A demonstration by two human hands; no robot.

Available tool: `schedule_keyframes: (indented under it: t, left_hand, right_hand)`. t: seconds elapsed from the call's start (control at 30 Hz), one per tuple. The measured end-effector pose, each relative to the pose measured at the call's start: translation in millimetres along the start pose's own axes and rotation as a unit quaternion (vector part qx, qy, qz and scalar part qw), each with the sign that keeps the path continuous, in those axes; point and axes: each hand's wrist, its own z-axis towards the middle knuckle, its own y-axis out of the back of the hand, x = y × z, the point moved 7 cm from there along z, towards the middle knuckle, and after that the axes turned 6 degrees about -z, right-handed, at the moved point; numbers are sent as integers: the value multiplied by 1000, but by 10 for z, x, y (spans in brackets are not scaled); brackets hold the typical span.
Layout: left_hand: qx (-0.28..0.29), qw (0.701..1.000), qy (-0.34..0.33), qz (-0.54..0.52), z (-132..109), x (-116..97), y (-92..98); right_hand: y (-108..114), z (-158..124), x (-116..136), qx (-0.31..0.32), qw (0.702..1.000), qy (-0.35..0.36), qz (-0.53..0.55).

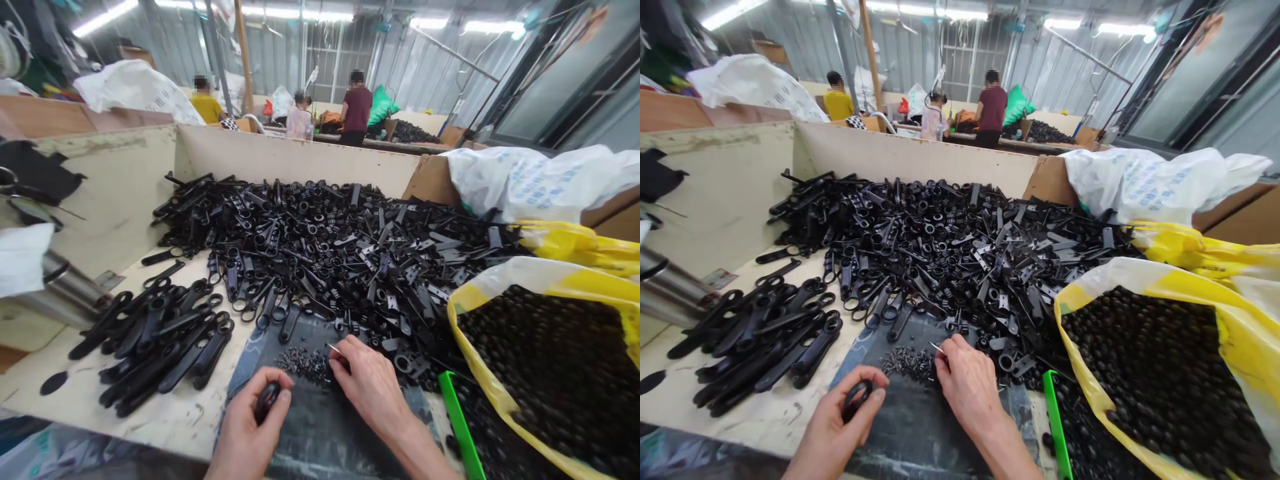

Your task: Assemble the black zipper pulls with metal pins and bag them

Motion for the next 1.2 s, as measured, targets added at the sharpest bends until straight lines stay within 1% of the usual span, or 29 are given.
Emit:
schedule_keyframes:
  t: [0.03,0.07,0.1,0.17,0.27,0.33,0.4,0.47,0.57,0.67,0.73,0.77,0.87,0.93,1.0,1.1,1.17,1.2]
  left_hand:
    - [4,998,43,-42,-28,77,-37]
    - [10,995,72,-69,-46,128,-76]
    - [13,993,86,-83,-51,154,-108]
    - [16,992,85,-90,-32,159,-151]
    - [48,992,73,-91,5,141,-237]
    - [69,987,89,-111,2,151,-288]
    - [75,980,114,-145,-19,163,-310]
    - [78,970,142,-182,-55,166,-315]
    - [77,959,172,-212,-105,155,-296]
    - [69,959,171,-216,-126,140,-267]
    - [62,964,154,-209,-123,141,-254]
    - [59,967,144,-203,-121,148,-249]
    - [52,972,129,-188,-132,190,-241]
    - [55,973,124,-189,-152,210,-241]
    - [63,971,124,-193,-176,218,-241]
    - [76,968,135,-197,-209,215,-244]
    - [82,964,143,-209,-222,203,-248]
    - [83,961,146,-218,-226,196,-248]
  right_hand:
    - [3,-8,35,-2,1000,13,11]
    - [9,-20,71,-4,999,27,28]
    - [19,-37,109,-8,997,45,54]
    - [31,-88,173,-14,988,76,133]
    - [9,-205,243,-17,962,98,253]
    - [-21,-289,287,-22,951,106,289]
    - [-42,-361,324,-38,943,112,310]
    - [-69,-408,330,-53,938,106,325]
    - [-124,-446,274,-79,936,65,336]
    - [-199,-482,262,-76,938,53,334]
    - [-230,-509,289,-71,938,68,332]
    - [-227,-522,301,-79,938,76,329]
    - [-159,-562,343,-133,933,114,313]
    - [-93,-591,383,-171,926,149,303]
    - [-39,-613,420,-196,918,178,297]
    - [-2,-628,463,-199,911,204,296]
    - [-21,-620,460,-178,911,200,313]
    - [-45,-611,442,-162,913,188,324]
